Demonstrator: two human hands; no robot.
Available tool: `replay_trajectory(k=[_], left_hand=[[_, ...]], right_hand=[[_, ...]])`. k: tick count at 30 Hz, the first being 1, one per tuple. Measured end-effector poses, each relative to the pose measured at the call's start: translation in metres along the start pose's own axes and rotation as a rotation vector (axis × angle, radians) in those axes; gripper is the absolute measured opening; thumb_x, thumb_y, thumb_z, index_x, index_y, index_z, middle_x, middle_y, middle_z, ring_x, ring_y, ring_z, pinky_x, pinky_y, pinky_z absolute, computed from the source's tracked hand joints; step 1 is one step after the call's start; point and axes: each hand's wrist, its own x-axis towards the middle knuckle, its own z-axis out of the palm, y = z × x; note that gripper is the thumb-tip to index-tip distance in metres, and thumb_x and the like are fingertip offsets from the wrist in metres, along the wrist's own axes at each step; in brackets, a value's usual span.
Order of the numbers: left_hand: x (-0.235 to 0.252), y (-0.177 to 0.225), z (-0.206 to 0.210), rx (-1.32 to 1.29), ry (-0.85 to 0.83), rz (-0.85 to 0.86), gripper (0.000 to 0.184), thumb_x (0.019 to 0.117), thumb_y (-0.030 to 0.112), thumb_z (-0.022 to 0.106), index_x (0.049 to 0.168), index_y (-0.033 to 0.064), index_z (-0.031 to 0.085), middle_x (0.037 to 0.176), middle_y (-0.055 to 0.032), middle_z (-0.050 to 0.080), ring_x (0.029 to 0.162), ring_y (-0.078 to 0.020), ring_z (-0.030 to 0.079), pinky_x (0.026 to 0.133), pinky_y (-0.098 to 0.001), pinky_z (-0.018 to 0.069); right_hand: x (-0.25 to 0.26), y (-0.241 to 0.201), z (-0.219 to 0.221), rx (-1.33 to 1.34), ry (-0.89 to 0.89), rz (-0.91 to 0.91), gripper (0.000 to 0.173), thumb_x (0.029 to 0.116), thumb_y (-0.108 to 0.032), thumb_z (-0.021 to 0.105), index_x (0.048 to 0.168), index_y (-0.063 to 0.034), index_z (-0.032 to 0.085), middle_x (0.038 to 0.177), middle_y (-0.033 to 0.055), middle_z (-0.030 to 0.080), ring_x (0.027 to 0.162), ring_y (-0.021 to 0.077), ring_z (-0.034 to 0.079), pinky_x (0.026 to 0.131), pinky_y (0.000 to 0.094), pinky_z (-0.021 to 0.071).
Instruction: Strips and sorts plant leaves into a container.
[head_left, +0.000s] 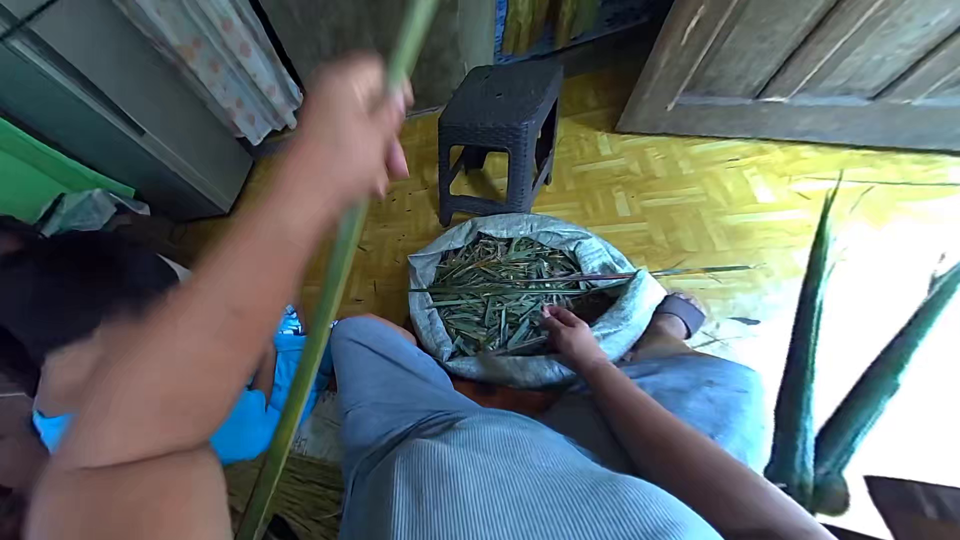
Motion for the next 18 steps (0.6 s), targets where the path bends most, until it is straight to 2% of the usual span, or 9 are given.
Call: replay_trajectory(k=[1, 3, 7, 10, 14, 16, 18], left_hand=[[-0.002, -0.015, 0.031, -0.028, -0.089, -0.104, 0.029, 0.1127, 0.021, 0.042, 0.128, 0.0030, 0.059, 0.081, -0.0057, 0.064, 0.059, -0.0100, 0.058, 0.055, -0.0256, 0.0509], [-0.009, -0.061, 0.087, -0.075, -0.276, -0.245, 0.037, 0.1142, 0.023, 0.037, 0.139, 0.0028, 0.055, 0.086, -0.0116, 0.066, 0.064, -0.0157, 0.059, 0.061, -0.0324, 0.0511], [-0.033, -0.131, 0.177, -0.136, -0.422, -0.394, 0.041, 0.1151, 0.027, 0.033, 0.139, 0.0006, 0.054, 0.082, -0.0131, 0.064, 0.062, -0.0181, 0.055, 0.062, -0.0344, 0.0493], [-0.047, -0.156, 0.213, -0.067, -0.486, -0.404, 0.041, 0.1150, 0.029, 0.033, 0.132, 0.0003, 0.057, 0.081, -0.0127, 0.063, 0.064, -0.0194, 0.057, 0.066, -0.0365, 0.0512], [-0.054, -0.168, 0.237, -0.006, -0.549, -0.404, 0.043, 0.1150, 0.029, 0.032, 0.131, -0.0002, 0.058, 0.084, -0.0146, 0.066, 0.068, -0.0218, 0.061, 0.069, -0.0389, 0.0530], [-0.052, -0.168, 0.243, 0.058, -0.581, -0.379, 0.044, 0.1149, 0.028, 0.031, 0.129, -0.0026, 0.060, 0.093, -0.0202, 0.069, 0.083, -0.0308, 0.067, 0.080, -0.0482, 0.0549], [-0.050, -0.165, 0.248, 0.122, -0.605, -0.349, 0.045, 0.1147, 0.027, 0.031, 0.125, -0.0049, 0.061, 0.104, -0.0243, 0.070, 0.101, -0.0378, 0.068, 0.094, -0.0563, 0.0521]], right_hand=[[-0.006, -0.006, 0.001, -0.004, -0.013, -0.016, 0.038, 0.1107, -0.021, 0.046, 0.142, 0.0004, 0.052, 0.113, 0.0161, 0.064, 0.082, 0.0146, 0.057, 0.075, 0.0337, 0.0478], [-0.016, -0.019, 0.002, 0.024, -0.047, -0.030, 0.039, 0.1110, -0.021, 0.046, 0.144, -0.0005, 0.049, 0.108, 0.0137, 0.063, 0.076, 0.0118, 0.054, 0.070, 0.0308, 0.0465], [-0.032, -0.040, -0.001, 0.049, -0.070, -0.068, 0.038, 0.1116, -0.022, 0.045, 0.143, -0.0031, 0.052, 0.096, 0.0076, 0.064, 0.064, 0.0068, 0.051, 0.061, 0.0258, 0.0447], [-0.042, -0.057, 0.000, -0.092, -0.103, -0.121, 0.039, 0.1123, -0.026, 0.043, 0.144, -0.0064, 0.053, 0.099, 0.0100, 0.065, 0.070, 0.0127, 0.053, 0.069, 0.0332, 0.0472], [-0.051, -0.070, 0.017, -0.296, -0.173, -0.230, 0.041, 0.1129, -0.028, 0.041, 0.146, -0.0077, 0.053, 0.114, 0.0190, 0.069, 0.091, 0.0288, 0.066, 0.085, 0.0501, 0.0515], [-0.055, -0.075, 0.029, -0.370, -0.206, -0.275, 0.042, 0.1128, -0.028, 0.042, 0.146, -0.0066, 0.054, 0.123, 0.0208, 0.068, 0.106, 0.0354, 0.068, 0.097, 0.0574, 0.0506], [-0.060, -0.081, 0.040, -0.433, -0.248, -0.295, 0.042, 0.1128, -0.028, 0.042, 0.146, -0.0058, 0.055, 0.130, 0.0214, 0.066, 0.117, 0.0378, 0.066, 0.105, 0.0592, 0.0468]])
